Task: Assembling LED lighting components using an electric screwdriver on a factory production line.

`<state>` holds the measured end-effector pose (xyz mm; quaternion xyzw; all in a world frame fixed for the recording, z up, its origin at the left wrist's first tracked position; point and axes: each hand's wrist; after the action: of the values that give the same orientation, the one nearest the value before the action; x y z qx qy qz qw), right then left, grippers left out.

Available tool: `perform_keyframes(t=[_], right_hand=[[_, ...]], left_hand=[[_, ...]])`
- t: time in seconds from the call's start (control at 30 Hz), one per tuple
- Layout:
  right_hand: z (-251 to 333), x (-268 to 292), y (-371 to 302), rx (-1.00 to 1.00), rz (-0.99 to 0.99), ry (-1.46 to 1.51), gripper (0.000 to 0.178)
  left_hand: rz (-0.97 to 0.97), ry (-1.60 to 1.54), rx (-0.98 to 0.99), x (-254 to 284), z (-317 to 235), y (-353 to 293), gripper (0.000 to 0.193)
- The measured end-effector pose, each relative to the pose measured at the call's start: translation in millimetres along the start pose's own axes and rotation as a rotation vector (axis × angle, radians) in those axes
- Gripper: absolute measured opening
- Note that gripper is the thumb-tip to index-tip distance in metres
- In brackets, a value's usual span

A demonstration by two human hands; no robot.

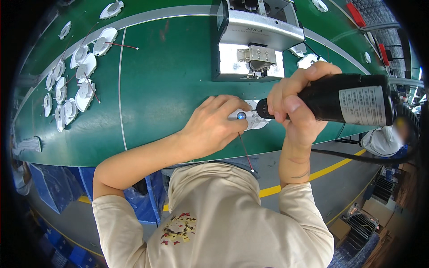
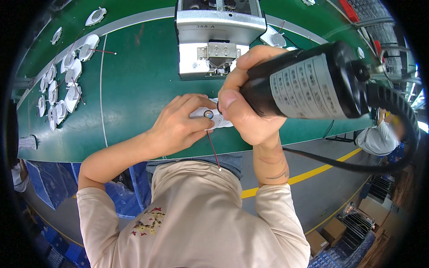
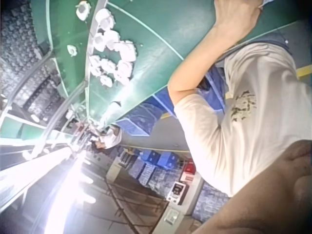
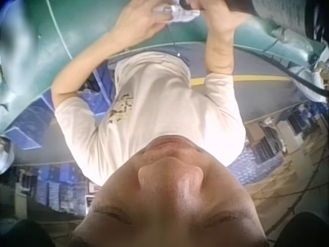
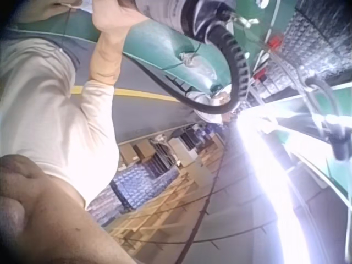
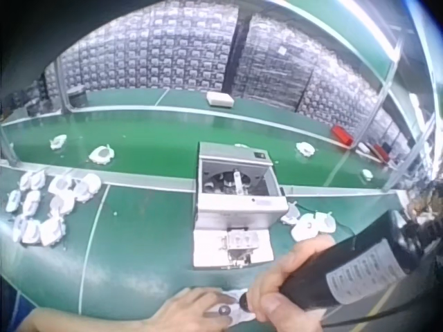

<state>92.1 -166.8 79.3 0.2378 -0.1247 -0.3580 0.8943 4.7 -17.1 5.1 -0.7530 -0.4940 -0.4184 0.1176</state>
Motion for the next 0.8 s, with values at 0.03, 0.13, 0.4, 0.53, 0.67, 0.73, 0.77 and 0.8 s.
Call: perform_keyframes(t=[0.03, 0.13, 0.4, 0.53, 0.67, 0.73, 0.77, 0.8], right_hand=[[-1.2, 2.6, -0.5, 0.0, 0.0, 0.001, 0.041], [-1.2, 4.7, -2.1, 0.087, 0.169, -0.084, 0.038], [0.5, 3.0, 10.3, 0.056, 0.093, 0.056, 0.041], [8.8, 13.7, 45.1, 0.241, 0.004, 0.134, 0.048], [1.5, 8.9, 66.3, 0.158, -0.086, 0.01, 0.042], [-2.5, 11.4, 69.1, 0.163, -0.024, 0.015, 0.041], [-3.7, 12.7, 68.7, 0.167, 0.036, 0.02, 0.04], [-3.2, 11.6, 65.8, 0.165, 0.041, 0.023, 0.04]], left_hand=[[-0.017, 0.006, -0.006, -0.3, -0.4, 0.6, 0.017], [-0.039, 0.008, -0.014, -1.2, -0.8, 1.3, 0.014], [-0.043, 0.017, -0.033, -1.0, 2.3, -1.2, 0.017], [-0.005, 0.013, -0.056, -0.6, 2.6, -1.4, 0.022], [0.018, -0.005, -0.042, 1.5, 2.8, -1.7, 0.023], [0.017, -0.003, -0.043, 0.9, 2.7, -1.7, 0.023], [0.017, -0.003, -0.046, 0.3, 2.6, -1.5, 0.022], [0.013, -0.003, -0.041, 0.1, 3.0, -2.1, 0.022]])
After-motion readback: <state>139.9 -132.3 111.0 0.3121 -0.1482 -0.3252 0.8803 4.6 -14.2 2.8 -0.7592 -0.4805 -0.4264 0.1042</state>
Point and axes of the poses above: each hand's wrist, its own y-axis towards the middle knuckle, its own x-axis out of the back of the hand, z = x × y, and after that the axes turned 14 degrees about z, right-handed
